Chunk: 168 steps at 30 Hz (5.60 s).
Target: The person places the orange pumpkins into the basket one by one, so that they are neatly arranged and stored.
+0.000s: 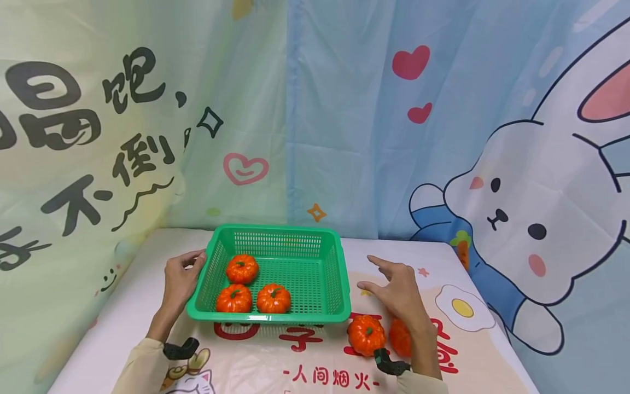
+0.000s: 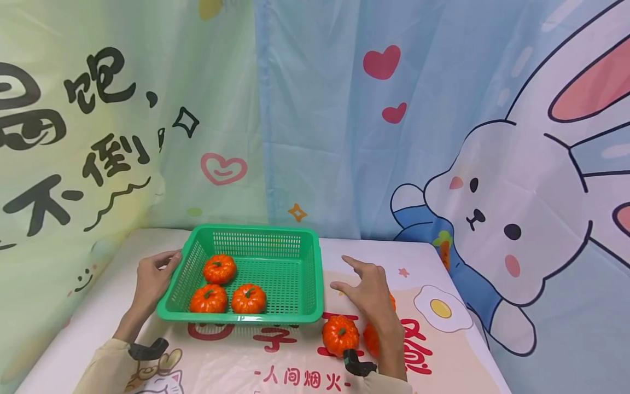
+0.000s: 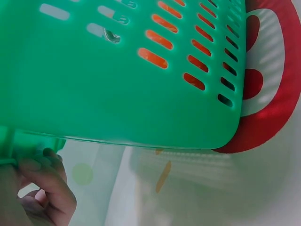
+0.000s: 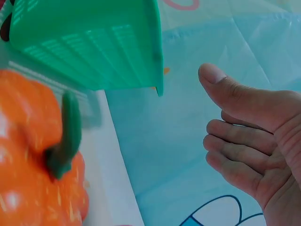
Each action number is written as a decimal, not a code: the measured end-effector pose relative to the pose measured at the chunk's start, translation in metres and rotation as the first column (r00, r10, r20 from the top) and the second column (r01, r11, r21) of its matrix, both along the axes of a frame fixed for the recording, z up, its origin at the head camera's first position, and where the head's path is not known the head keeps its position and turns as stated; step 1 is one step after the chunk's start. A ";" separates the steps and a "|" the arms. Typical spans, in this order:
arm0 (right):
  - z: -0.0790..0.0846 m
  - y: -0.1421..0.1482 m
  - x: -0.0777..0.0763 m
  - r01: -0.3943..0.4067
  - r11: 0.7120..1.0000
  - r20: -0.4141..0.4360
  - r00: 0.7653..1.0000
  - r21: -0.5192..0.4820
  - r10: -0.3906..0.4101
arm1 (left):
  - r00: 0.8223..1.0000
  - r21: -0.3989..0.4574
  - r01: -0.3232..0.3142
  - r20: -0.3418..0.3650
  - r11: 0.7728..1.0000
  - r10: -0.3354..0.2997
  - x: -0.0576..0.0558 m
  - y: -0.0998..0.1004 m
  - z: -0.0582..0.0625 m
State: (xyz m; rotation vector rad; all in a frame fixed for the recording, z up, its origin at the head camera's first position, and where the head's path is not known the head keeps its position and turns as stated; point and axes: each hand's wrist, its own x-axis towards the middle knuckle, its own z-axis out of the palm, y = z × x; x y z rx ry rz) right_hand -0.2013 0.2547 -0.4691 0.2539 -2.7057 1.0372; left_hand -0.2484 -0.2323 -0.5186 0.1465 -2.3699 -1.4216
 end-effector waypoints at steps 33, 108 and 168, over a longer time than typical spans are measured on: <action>-0.031 0.044 0.010 0.231 0.969 0.153 0.958 0.088 -0.242 | 1.000 0.005 0.009 -0.010 1.000 -0.008 0.002 0.000 0.002; -0.045 0.049 0.009 0.244 0.963 0.284 0.921 0.117 -0.268 | 1.000 -0.010 -0.009 -0.001 1.000 0.009 0.001 0.001 0.003; 0.005 0.027 0.011 0.127 0.975 0.206 0.965 0.182 -0.164 | 1.000 -0.008 -0.014 -0.007 1.000 0.014 0.001 0.000 0.001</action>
